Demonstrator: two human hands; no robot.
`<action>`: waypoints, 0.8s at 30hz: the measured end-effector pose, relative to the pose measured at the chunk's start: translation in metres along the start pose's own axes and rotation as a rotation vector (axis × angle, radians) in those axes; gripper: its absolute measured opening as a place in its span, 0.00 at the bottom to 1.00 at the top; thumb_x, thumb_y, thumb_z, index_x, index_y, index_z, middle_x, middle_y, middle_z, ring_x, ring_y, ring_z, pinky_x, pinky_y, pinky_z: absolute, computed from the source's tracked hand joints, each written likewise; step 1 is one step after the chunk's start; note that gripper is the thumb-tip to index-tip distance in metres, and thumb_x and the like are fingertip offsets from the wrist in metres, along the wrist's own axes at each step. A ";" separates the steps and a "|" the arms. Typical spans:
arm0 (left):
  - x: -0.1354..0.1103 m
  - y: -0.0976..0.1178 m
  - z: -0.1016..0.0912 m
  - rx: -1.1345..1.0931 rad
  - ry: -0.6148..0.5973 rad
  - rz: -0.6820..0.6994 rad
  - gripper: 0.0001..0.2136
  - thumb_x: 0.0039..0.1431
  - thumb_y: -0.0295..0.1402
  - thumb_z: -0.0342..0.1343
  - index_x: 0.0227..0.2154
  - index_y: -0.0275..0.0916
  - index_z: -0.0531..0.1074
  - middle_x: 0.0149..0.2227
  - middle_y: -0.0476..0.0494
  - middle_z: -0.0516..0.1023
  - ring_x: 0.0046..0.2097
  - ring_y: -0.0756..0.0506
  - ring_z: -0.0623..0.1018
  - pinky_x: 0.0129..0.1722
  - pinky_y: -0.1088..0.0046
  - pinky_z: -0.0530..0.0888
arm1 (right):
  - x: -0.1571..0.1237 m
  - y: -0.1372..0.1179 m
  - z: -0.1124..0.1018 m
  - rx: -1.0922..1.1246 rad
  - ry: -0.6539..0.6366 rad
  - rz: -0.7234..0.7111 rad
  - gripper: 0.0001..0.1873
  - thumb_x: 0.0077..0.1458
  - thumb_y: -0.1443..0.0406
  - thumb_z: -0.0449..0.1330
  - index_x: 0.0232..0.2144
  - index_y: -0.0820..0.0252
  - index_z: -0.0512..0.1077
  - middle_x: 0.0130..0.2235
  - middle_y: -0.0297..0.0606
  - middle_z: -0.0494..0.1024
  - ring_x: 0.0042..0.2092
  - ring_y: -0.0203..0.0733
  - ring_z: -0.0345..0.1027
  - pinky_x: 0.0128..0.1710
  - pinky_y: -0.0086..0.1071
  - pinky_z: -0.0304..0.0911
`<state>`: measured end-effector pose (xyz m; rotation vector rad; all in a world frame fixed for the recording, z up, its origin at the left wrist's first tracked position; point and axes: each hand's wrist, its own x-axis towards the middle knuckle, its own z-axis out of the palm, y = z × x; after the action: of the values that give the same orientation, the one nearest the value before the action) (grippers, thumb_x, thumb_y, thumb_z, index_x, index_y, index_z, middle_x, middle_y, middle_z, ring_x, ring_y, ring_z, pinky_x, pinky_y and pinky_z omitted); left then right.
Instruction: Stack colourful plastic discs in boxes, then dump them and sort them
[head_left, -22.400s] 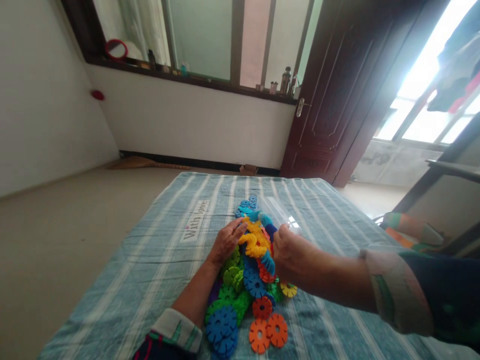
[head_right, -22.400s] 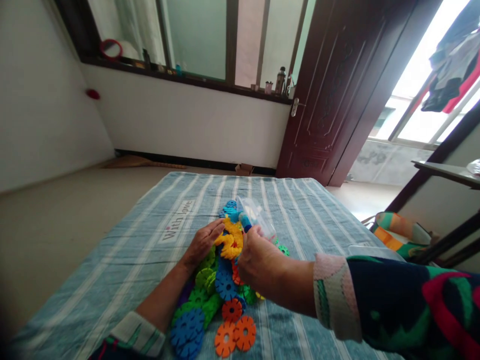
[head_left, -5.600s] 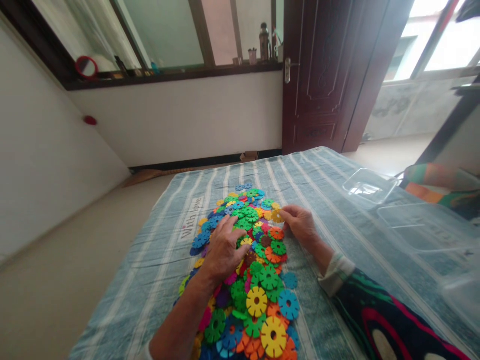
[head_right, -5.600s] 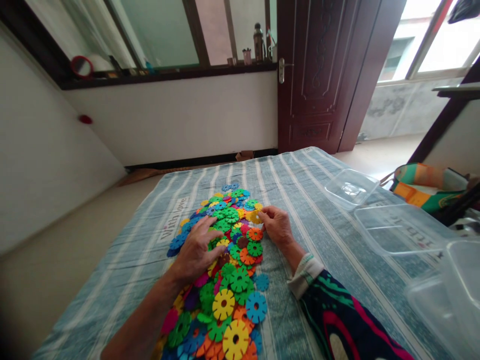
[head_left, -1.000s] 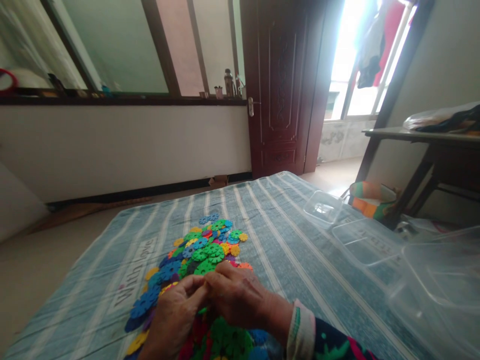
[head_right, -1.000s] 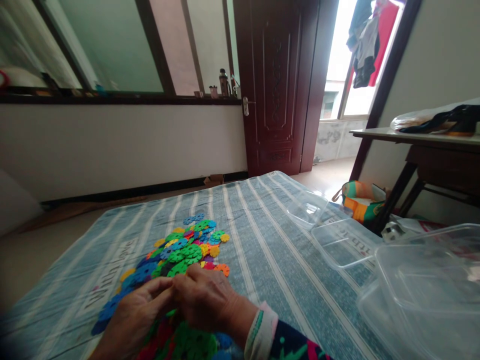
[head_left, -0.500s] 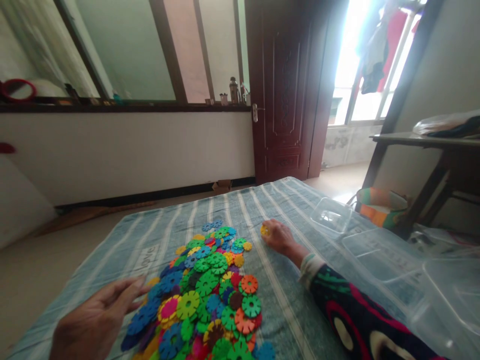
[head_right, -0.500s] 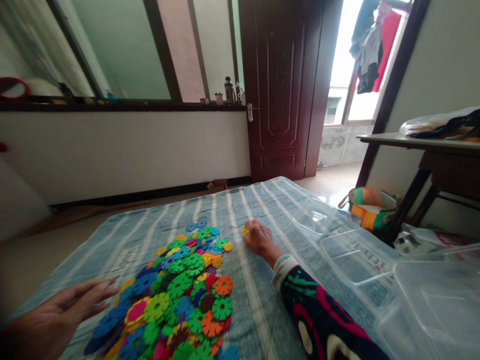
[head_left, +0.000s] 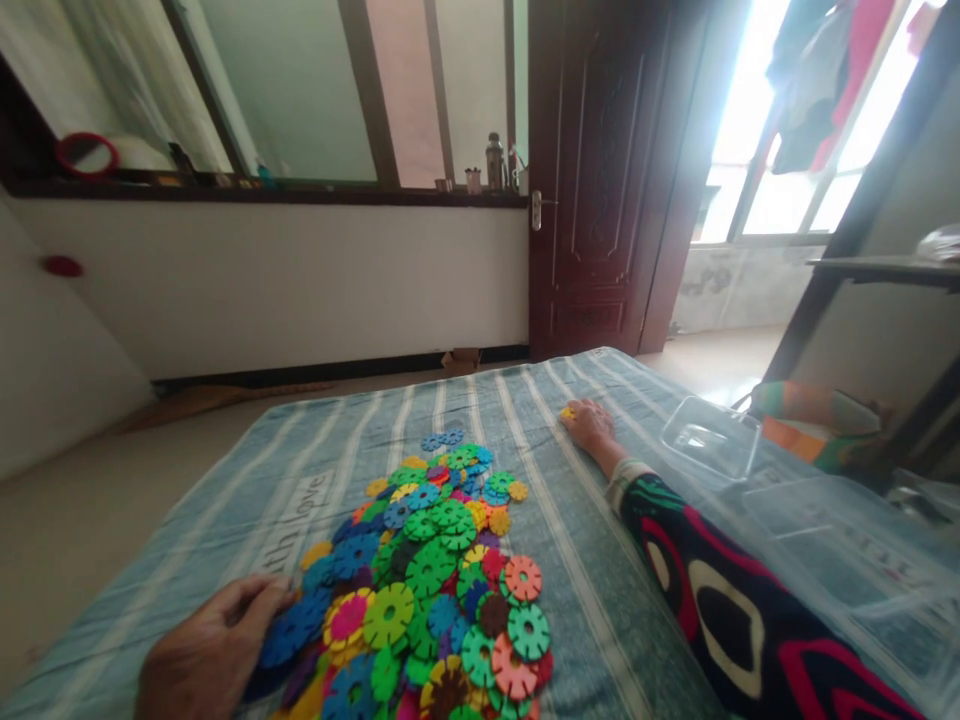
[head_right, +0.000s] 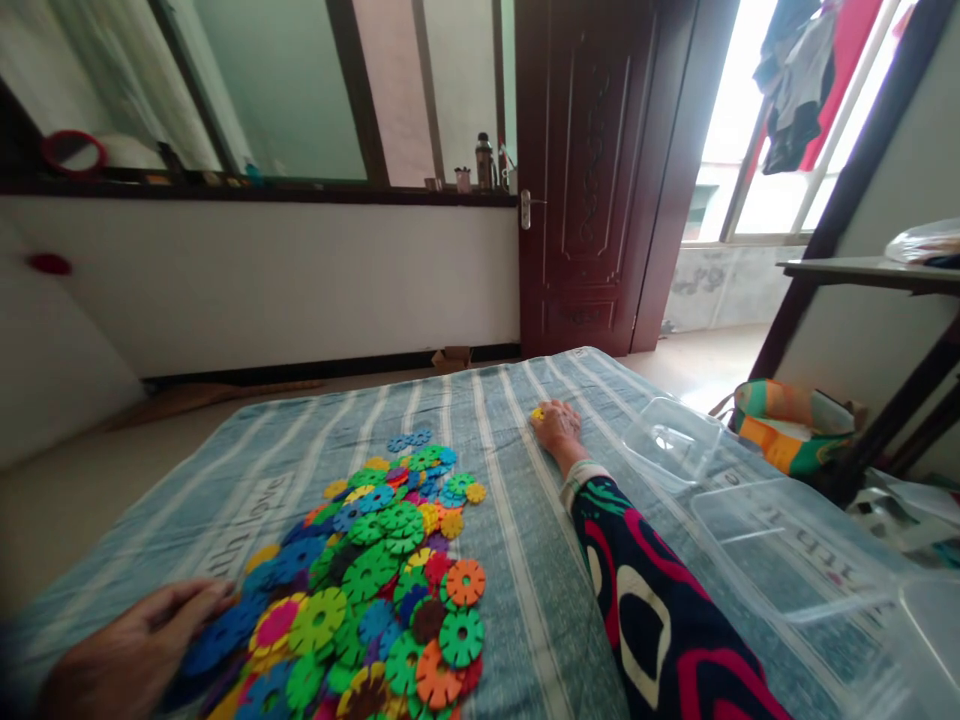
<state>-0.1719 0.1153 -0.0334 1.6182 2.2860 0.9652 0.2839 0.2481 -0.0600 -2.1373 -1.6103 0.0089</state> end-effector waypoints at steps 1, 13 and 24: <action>-0.005 0.010 -0.004 0.012 0.006 -0.033 0.06 0.45 0.44 0.57 0.23 0.52 0.75 0.22 0.66 0.79 0.32 0.43 0.79 0.29 0.73 0.71 | 0.000 0.002 0.002 0.002 0.005 0.000 0.23 0.57 0.57 0.53 0.52 0.58 0.71 0.51 0.45 0.73 0.52 0.49 0.64 0.48 0.36 0.55; -0.009 0.017 0.003 0.014 0.019 -0.027 0.08 0.44 0.40 0.55 0.24 0.44 0.76 0.27 0.52 0.80 0.33 0.44 0.78 0.34 0.74 0.69 | 0.002 0.013 0.007 0.021 0.012 -0.020 0.20 0.56 0.56 0.55 0.48 0.54 0.74 0.48 0.42 0.76 0.48 0.48 0.67 0.46 0.36 0.57; -0.013 0.014 0.009 0.000 0.023 0.012 0.13 0.43 0.43 0.51 0.25 0.42 0.75 0.28 0.47 0.80 0.34 0.42 0.78 0.35 0.71 0.69 | 0.000 0.013 0.007 0.025 0.031 0.013 0.27 0.56 0.53 0.56 0.55 0.58 0.69 0.50 0.46 0.74 0.51 0.52 0.66 0.47 0.39 0.58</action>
<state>-0.1516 0.1102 -0.0353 1.6309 2.2938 0.9922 0.2938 0.2473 -0.0708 -2.1182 -1.5707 -0.0004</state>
